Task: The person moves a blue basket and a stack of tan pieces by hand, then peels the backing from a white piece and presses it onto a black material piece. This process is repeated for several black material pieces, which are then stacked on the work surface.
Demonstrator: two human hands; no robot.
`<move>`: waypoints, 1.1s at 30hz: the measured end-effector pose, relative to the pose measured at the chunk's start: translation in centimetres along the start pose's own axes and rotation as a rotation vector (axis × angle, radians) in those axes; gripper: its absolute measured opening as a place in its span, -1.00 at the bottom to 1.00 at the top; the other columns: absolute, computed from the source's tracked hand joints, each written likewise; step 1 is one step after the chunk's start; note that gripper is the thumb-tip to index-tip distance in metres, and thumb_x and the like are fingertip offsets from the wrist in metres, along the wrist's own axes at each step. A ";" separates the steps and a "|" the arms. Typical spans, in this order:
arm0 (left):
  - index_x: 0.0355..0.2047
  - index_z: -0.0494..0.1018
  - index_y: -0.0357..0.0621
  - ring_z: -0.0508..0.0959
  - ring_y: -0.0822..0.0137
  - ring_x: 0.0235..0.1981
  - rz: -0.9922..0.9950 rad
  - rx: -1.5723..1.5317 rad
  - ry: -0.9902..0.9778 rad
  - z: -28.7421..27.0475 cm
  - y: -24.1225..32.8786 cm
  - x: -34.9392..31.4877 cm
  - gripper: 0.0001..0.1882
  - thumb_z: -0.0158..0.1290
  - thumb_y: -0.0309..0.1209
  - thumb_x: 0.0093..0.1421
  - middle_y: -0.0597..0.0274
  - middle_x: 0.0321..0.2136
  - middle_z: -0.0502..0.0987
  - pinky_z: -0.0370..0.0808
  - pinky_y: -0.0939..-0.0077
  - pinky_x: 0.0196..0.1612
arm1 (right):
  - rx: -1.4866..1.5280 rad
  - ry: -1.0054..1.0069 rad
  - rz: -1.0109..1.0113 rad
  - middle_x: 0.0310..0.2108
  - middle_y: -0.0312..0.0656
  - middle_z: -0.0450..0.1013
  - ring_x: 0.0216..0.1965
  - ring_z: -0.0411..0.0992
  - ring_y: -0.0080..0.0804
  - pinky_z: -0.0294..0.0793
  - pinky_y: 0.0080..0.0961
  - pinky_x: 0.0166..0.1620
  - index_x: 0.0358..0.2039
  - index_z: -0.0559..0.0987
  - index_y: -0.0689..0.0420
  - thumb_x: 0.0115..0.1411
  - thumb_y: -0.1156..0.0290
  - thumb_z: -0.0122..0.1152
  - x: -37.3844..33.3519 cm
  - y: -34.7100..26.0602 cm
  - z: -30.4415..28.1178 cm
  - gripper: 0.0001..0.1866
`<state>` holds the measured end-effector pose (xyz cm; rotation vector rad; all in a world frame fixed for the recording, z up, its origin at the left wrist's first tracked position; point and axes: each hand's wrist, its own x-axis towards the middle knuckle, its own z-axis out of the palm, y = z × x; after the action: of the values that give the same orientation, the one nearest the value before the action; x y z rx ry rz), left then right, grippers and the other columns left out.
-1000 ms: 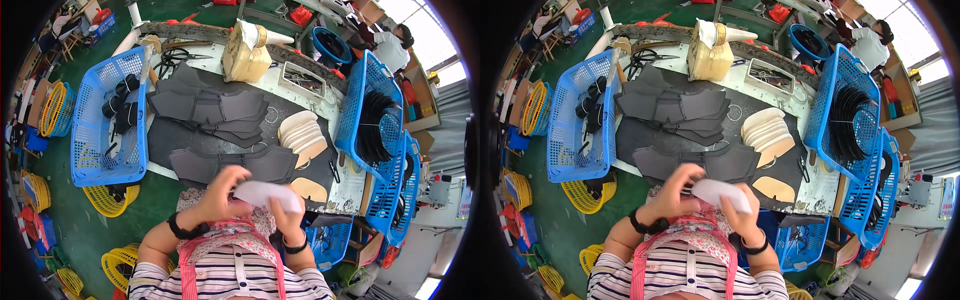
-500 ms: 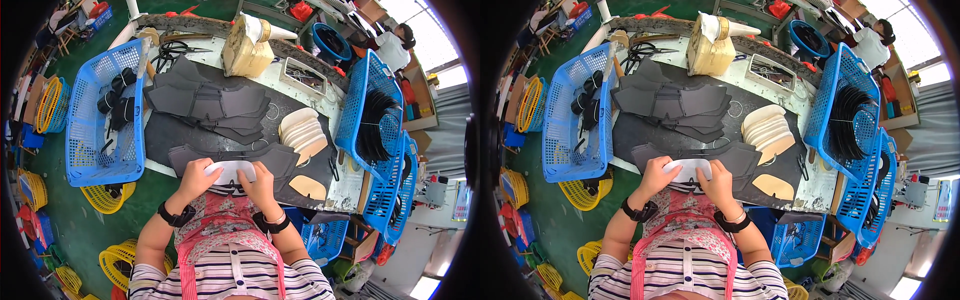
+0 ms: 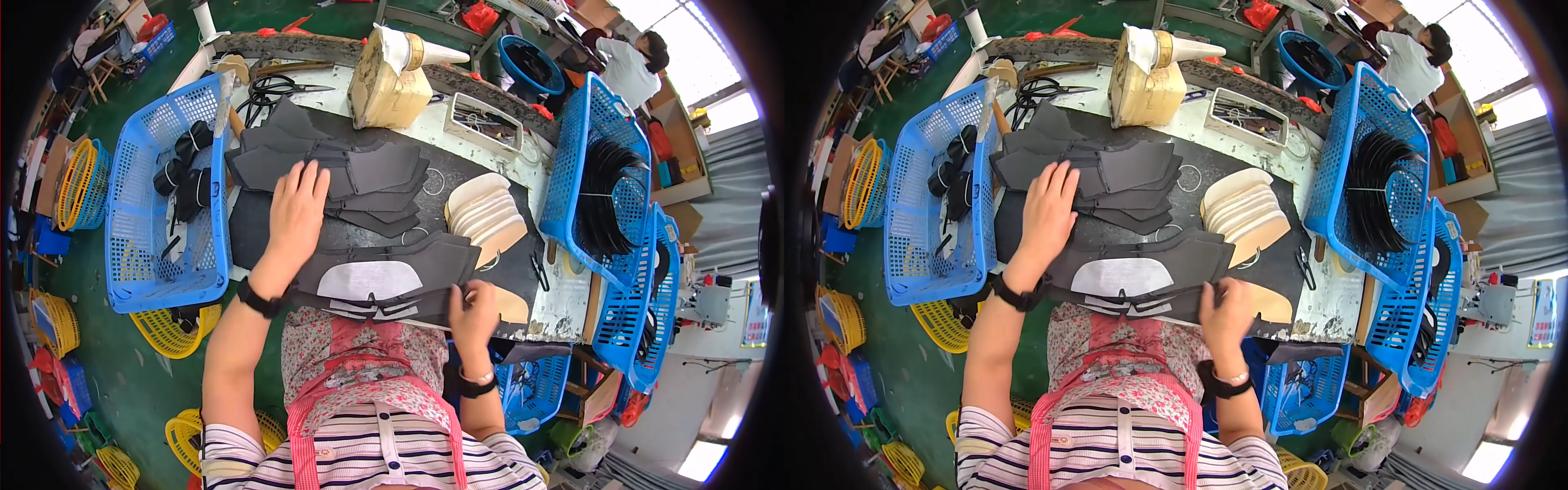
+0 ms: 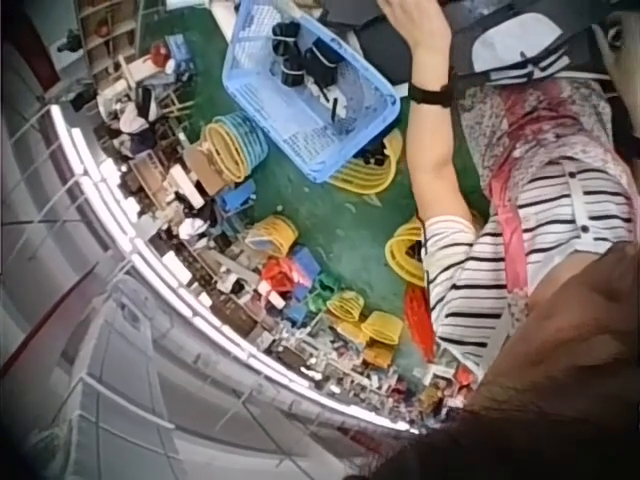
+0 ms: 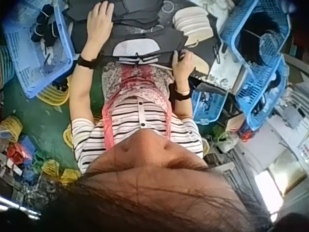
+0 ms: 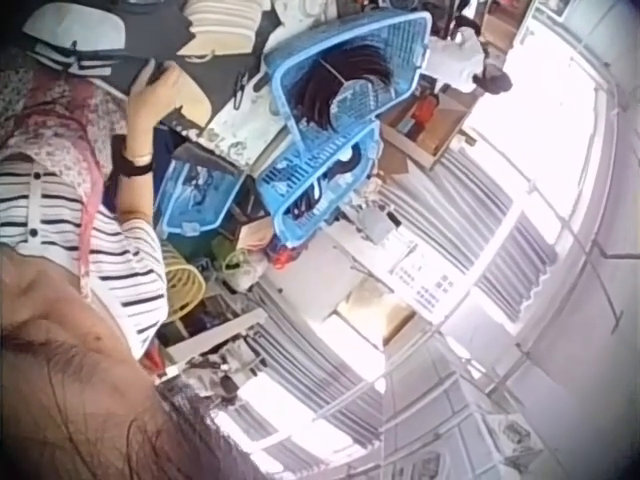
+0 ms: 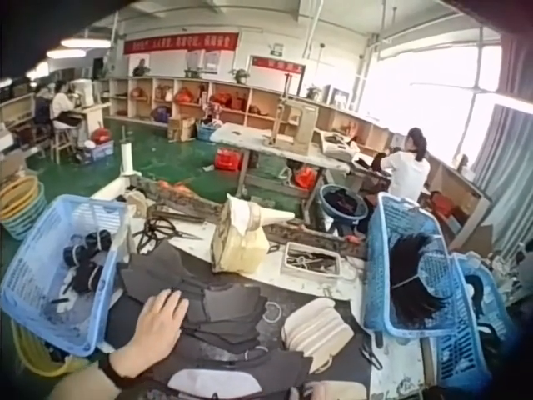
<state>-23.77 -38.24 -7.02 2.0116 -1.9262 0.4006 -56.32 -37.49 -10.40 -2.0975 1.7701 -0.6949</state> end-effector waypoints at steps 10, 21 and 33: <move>-0.35 0.45 -0.15 0.49 0.10 -0.30 0.071 -0.323 -0.234 2.7 -2.7 0.0 -0.77 0.10 -0.48 -0.10 0.14 -0.36 0.45 0.47 0.27 -0.24 | -0.008 -0.030 -0.319 -0.27 0.04 0.40 -0.18 0.33 0.10 0.34 -0.14 -0.10 -0.39 0.49 0.25 -0.14 0.54 0.36 -0.4 6.8 -2.5 -0.72; -0.10 0.39 -0.17 0.40 0.13 -0.11 0.145 -0.064 0.066 2.4 -0.1 -1.3 -0.49 0.16 -0.41 -0.15 0.14 -0.17 0.39 0.38 0.28 -0.03 | -0.173 -0.075 -0.650 -0.33 0.03 0.48 -0.33 0.45 0.04 0.47 -0.19 -0.30 -0.36 0.59 0.19 0.13 0.32 0.13 0.6 8.6 -3.3 -0.80; -0.18 0.39 -0.16 0.49 0.22 -0.29 0.139 -0.030 -0.181 2.1 -1.0 -0.6 -0.61 0.10 -0.44 -0.09 0.19 -0.39 0.46 0.35 0.33 -0.27 | -0.130 0.031 -0.557 -0.34 0.10 0.42 -0.24 0.37 0.08 0.38 -0.13 -0.14 -0.25 0.47 0.28 0.22 0.44 0.00 -0.2 8.6 -0.2 -0.82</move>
<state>-22.86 -38.56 -9.17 1.9609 -2.1754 0.2268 -63.61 -38.91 -14.80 -2.7150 1.2652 -0.7636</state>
